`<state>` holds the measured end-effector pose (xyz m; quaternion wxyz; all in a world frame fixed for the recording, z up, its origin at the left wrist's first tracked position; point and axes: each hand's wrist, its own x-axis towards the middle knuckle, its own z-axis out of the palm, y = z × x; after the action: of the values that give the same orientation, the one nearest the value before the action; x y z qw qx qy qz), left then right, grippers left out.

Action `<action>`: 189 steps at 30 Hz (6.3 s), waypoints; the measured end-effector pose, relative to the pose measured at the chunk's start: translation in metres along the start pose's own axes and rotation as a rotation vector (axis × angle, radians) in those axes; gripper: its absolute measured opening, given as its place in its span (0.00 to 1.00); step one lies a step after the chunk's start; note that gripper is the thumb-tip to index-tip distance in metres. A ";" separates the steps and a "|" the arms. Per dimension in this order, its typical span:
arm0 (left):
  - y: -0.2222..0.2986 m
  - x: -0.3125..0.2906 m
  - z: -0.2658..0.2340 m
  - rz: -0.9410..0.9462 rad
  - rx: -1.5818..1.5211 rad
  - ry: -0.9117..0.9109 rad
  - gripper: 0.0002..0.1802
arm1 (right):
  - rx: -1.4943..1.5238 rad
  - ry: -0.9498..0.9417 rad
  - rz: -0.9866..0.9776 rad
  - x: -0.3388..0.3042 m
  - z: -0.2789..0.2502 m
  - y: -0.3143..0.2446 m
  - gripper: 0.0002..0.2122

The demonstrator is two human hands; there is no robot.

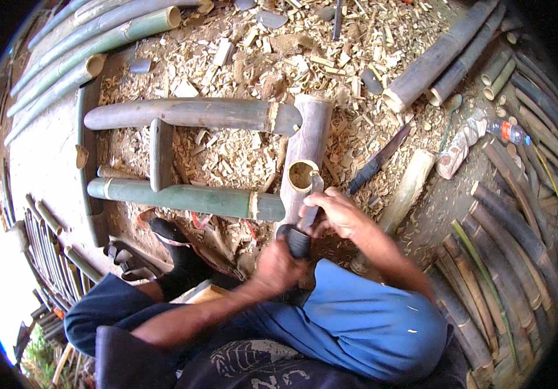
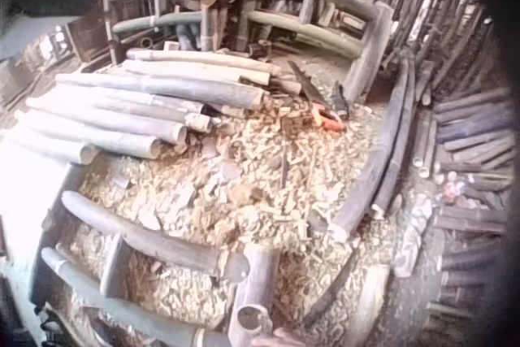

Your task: The person carves a rectangular hole into a bamboo pole using a knife and mallet, then fits another bamboo pole into the opening by hand.

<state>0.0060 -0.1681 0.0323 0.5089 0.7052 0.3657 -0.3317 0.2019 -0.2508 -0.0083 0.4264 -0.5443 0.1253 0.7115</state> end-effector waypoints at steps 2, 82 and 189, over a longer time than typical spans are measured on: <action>0.008 -0.004 0.002 0.013 0.044 0.035 0.31 | -0.138 -0.031 0.038 -0.002 -0.009 -0.002 0.13; 0.035 0.020 -0.163 0.415 0.733 0.433 0.11 | 0.956 -0.093 -0.253 0.025 0.074 0.013 0.08; 0.046 -0.024 -0.129 0.173 0.912 -0.014 0.16 | 0.574 -0.239 -0.052 -0.008 0.036 0.033 0.14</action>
<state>0.0450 -0.0583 0.1080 0.1751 0.8826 0.1187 -0.4198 0.1534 -0.2515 0.0026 0.5924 -0.3173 0.2562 0.6948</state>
